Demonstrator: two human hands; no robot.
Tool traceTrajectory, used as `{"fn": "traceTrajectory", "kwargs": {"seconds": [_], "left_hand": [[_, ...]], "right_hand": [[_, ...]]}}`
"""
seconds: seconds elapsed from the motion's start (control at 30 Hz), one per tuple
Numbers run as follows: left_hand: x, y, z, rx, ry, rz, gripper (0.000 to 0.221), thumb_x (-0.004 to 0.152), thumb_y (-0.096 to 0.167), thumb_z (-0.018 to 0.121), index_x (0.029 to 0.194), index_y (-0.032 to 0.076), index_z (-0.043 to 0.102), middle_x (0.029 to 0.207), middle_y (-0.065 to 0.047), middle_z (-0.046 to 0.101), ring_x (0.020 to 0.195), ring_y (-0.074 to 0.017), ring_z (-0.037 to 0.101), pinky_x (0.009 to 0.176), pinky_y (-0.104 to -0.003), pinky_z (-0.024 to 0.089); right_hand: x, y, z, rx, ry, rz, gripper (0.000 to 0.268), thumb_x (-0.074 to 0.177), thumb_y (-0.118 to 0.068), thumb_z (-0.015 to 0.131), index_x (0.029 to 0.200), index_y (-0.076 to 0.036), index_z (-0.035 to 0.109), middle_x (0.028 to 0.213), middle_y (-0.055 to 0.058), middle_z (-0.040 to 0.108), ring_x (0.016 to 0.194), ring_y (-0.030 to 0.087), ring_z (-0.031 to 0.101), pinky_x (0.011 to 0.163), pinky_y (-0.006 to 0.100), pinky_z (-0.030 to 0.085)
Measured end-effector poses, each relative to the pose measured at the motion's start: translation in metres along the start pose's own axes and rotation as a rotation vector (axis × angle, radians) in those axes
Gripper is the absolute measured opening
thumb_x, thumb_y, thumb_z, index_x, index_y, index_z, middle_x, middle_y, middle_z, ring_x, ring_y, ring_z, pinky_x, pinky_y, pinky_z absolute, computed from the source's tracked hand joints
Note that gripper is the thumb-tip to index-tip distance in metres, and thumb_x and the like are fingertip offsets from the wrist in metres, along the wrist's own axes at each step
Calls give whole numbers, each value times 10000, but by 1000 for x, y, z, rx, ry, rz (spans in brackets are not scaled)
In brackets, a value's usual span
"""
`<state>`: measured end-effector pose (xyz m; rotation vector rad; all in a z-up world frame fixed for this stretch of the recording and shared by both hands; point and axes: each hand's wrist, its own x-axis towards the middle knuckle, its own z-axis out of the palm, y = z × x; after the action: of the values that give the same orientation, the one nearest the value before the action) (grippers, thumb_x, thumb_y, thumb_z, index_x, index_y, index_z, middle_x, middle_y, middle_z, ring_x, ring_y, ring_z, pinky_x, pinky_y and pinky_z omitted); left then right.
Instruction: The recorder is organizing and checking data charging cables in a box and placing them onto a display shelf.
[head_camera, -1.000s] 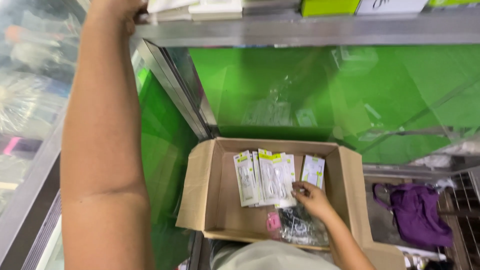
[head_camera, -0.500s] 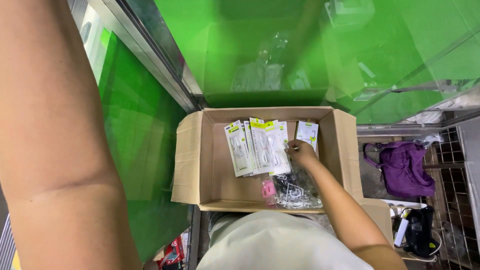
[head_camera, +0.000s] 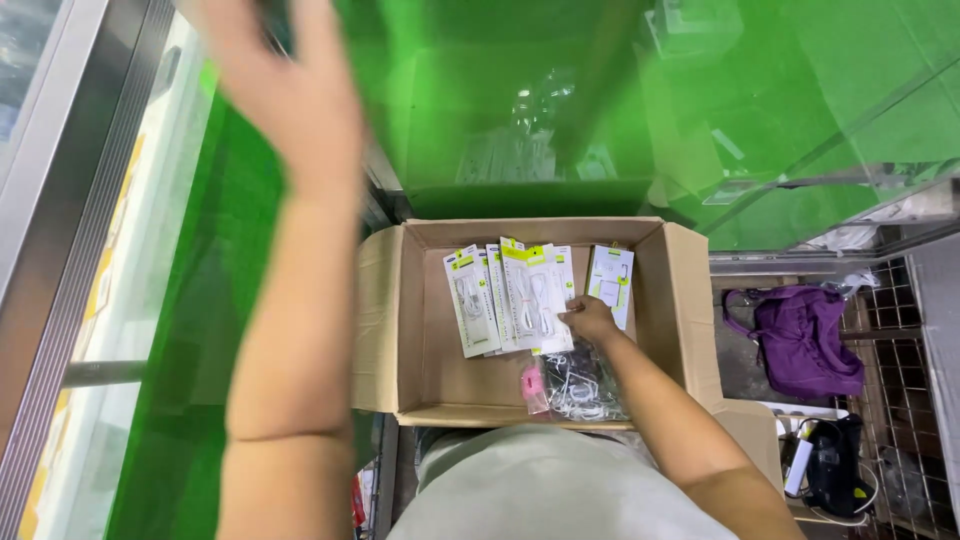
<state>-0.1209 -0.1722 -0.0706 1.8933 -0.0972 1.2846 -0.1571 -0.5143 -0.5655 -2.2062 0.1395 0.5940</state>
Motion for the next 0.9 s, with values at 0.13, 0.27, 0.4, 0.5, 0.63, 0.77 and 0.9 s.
{"fn": "traceTrajectory", "kwargs": {"seconds": [0.13,0.27,0.4,0.5,0.63,0.77,0.9], "left_hand": [[-137,-3,36,-52,-65,-54,346,904,-38,677,1239,46,663,1281,-131,674,1224,-294,642,1098,-381,503],[-295,-45,78,-49,-429,-424,370,832,44,713,1202,41,695,1243,-183,662,1203,-384,621,1045,-443,509],[-320,-49,61,7,-536,-437,483,807,56,734,1281,33,651,1315,-205,618,1264,-415,552,1088,-470,437],[-292,-33,41,95,-544,-506,564,840,129,765,1369,46,585,1378,-204,571,1296,-421,521,1107,-466,414],[-230,12,23,-62,-459,-326,775,796,194,840,1463,27,484,1432,-253,496,1296,-444,502,1062,-472,432],[-219,17,21,-161,-607,-311,477,927,153,780,1380,101,642,1176,-140,705,1096,-304,683,951,-395,570],[-203,32,10,-75,-410,-177,428,890,86,771,1298,52,646,1115,-163,694,1011,-306,676,852,-384,555]], "right_hand": [[16,14,18,205,-112,84,254,774,-146,871,965,-41,739,830,52,740,676,161,653,622,323,540],[33,31,28,70,-96,-72,290,882,-190,855,889,67,722,802,157,688,684,188,586,620,363,507],[-22,-28,-30,-63,175,-252,193,859,-181,796,986,-56,724,861,130,747,756,228,687,723,356,547],[-76,-70,-78,2,201,-349,151,916,-155,716,1037,-65,706,891,120,759,783,202,715,728,348,557],[-131,-114,-119,102,90,-453,151,939,-147,689,1024,-23,701,831,87,739,741,147,658,695,297,536],[-150,-127,-134,229,27,-546,147,972,-146,652,1022,-14,692,826,37,709,770,91,611,689,257,513],[-160,-138,-148,338,43,-576,161,1000,-153,628,1053,-12,685,871,42,709,806,92,617,725,244,513]]}}
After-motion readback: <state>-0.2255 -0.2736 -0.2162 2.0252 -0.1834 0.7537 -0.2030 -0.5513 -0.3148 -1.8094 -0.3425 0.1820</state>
